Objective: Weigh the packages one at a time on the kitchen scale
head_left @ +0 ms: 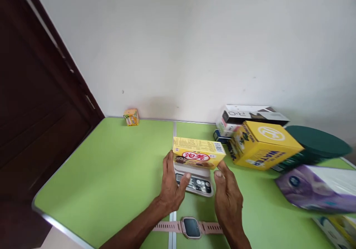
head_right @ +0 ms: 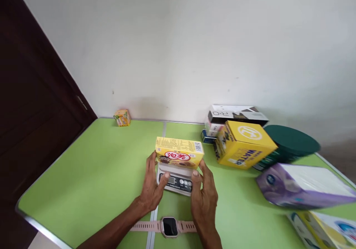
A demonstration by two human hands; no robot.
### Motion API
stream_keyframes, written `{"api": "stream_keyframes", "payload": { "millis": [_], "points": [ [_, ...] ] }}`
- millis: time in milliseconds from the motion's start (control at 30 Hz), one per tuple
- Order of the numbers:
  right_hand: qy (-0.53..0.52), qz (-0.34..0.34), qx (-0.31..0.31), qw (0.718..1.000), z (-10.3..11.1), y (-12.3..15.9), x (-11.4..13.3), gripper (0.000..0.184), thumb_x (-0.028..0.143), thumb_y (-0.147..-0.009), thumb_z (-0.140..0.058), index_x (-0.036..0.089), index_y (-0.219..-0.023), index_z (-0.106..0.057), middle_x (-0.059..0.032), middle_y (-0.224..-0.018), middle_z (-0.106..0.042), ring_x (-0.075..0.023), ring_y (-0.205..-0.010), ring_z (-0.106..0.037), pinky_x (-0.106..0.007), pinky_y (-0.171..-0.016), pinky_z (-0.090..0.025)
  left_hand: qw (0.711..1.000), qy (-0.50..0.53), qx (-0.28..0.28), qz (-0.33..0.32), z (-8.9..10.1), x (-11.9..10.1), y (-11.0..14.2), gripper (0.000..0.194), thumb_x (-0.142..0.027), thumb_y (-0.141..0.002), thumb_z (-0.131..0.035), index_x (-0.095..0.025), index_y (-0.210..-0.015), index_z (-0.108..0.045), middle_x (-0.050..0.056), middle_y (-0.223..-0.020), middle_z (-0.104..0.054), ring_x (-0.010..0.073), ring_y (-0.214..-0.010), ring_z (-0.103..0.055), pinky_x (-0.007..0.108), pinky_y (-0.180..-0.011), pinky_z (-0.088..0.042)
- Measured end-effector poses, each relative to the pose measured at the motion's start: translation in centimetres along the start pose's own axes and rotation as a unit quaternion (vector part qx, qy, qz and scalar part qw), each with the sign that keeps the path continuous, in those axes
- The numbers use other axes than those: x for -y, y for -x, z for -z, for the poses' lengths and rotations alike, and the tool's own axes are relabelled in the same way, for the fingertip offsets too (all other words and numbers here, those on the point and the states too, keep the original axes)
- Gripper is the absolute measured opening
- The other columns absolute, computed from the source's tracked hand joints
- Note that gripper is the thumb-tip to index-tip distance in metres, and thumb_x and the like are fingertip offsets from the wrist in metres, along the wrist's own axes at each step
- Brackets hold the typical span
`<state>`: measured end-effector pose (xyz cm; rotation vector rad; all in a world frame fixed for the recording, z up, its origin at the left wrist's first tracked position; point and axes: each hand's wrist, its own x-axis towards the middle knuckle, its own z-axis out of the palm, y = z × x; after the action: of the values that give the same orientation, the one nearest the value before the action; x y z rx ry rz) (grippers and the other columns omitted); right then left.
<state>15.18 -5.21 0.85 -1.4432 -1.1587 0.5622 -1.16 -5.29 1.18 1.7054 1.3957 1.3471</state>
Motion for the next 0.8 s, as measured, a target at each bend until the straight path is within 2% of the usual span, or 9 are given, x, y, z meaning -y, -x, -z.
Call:
{"api": "stream_keyframes", "payload": {
  "millis": [67,133,233,333,467,533,633,800],
  "points": [
    [0.001,0.016,0.004,1.0,-0.9,-0.3,1.4,0.069,0.066,-0.101,-0.046,0.017,-0.147,-0.058,-0.0193,-0.15,-0.06,-0.0376,-0.139,-0.055,-0.057,-0.114,-0.044,1.0,0.006,-0.018,0.007,0.5,-0.5,-0.6,0.078,-0.054,-0.104,-0.049,-0.02,-0.167,-0.019,0.02,-0.165,-0.035,0.0313,-0.154,-0.036,0.052,-0.127,-0.034],
    [-0.007,0.041,0.013,0.999,-2.4,-1.0,3.1,0.069,0.067,-0.099,-0.05,0.017,-0.147,-0.058,-0.0199,-0.149,-0.06,-0.0373,-0.135,-0.058,-0.055,-0.11,-0.049,0.999,0.004,-0.05,0.004,1.8,-0.6,-2.1,0.075,-0.055,-0.104,-0.049,-0.019,-0.165,-0.023,0.021,-0.161,-0.039,0.0316,-0.15,-0.041,0.052,-0.123,-0.038],
    [-0.04,0.066,0.041,0.996,-6.4,-2.7,5.3,0.07,0.068,-0.099,-0.05,0.017,-0.147,-0.056,-0.021,-0.147,-0.059,-0.0353,-0.13,-0.061,-0.053,-0.106,-0.053,0.995,0.009,-0.1,0.004,4.6,0.7,-5.7,0.074,-0.058,-0.103,-0.048,-0.017,-0.162,-0.029,0.021,-0.153,-0.045,0.0306,-0.141,-0.049,0.05,-0.118,-0.044],
    [-0.07,0.072,0.093,0.991,-12.2,-5.0,6.0,0.069,0.07,-0.099,-0.047,0.019,-0.145,-0.056,-0.0203,-0.142,-0.06,-0.0341,-0.126,-0.063,-0.053,-0.104,-0.054,0.989,0.004,-0.149,0.027,7.1,3.8,-9.9,0.078,-0.062,-0.101,-0.049,-0.016,-0.161,-0.03,0.022,-0.153,-0.042,0.0303,-0.139,-0.052,0.049,-0.117,-0.044],
    [-0.075,0.071,0.142,0.985,-19.9,-7.6,4.9,0.068,0.072,-0.097,-0.046,0.02,-0.139,-0.059,-0.0192,-0.133,-0.062,-0.035,-0.123,-0.062,-0.054,-0.102,-0.054,0.98,-0.02,-0.186,0.062,9.2,9.5,-14.8,0.083,-0.063,-0.097,-0.055,-0.017,-0.161,-0.029,0.022,-0.157,-0.04,0.0317,-0.149,-0.043,0.049,-0.12,-0.041],
    [-0.068,0.061,0.149,0.985,-22.7,-8.5,4.0,0.068,0.072,-0.096,-0.045,0.02,-0.138,-0.059,-0.0188,-0.13,-0.062,-0.0356,-0.123,-0.06,-0.054,-0.102,-0.053,0.978,-0.03,-0.193,0.08,9.6,12.0,-16.6,0.086,-0.061,-0.094,-0.059,-0.017,-0.162,-0.028,0.023,-0.16,-0.038,0.0321,-0.154,-0.038,0.049,-0.124,-0.037],
    [-0.052,0.056,0.156,0.985,-25.5,-9.4,3.0,0.071,0.07,-0.095,-0.046,0.016,-0.14,-0.055,-0.0205,-0.129,-0.061,-0.0379,-0.126,-0.057,-0.056,-0.105,-0.05,0.976,-0.039,-0.192,0.094,9.6,14.6,-18.8,0.097,-0.061,-0.089,-0.064,-0.016,-0.164,-0.022,0.024,-0.169,-0.027,0.0338,-0.161,-0.026,0.05,-0.13,-0.027],
    [-0.033,0.053,0.157,0.986,-28.1,-11.3,2.0,0.069,0.066,-0.095,-0.047,0.014,-0.14,-0.054,-0.0223,-0.13,-0.06,-0.0395,-0.13,-0.053,-0.057,-0.11,-0.045,0.981,-0.054,-0.164,0.089,8.5,16.3,-20.2,0.115,-0.062,-0.085,-0.068,-0.004,-0.165,-0.009,0.031,-0.175,-0.006,0.0374,-0.166,-0.006,0.051,-0.134,-0.013]
  ]
}}
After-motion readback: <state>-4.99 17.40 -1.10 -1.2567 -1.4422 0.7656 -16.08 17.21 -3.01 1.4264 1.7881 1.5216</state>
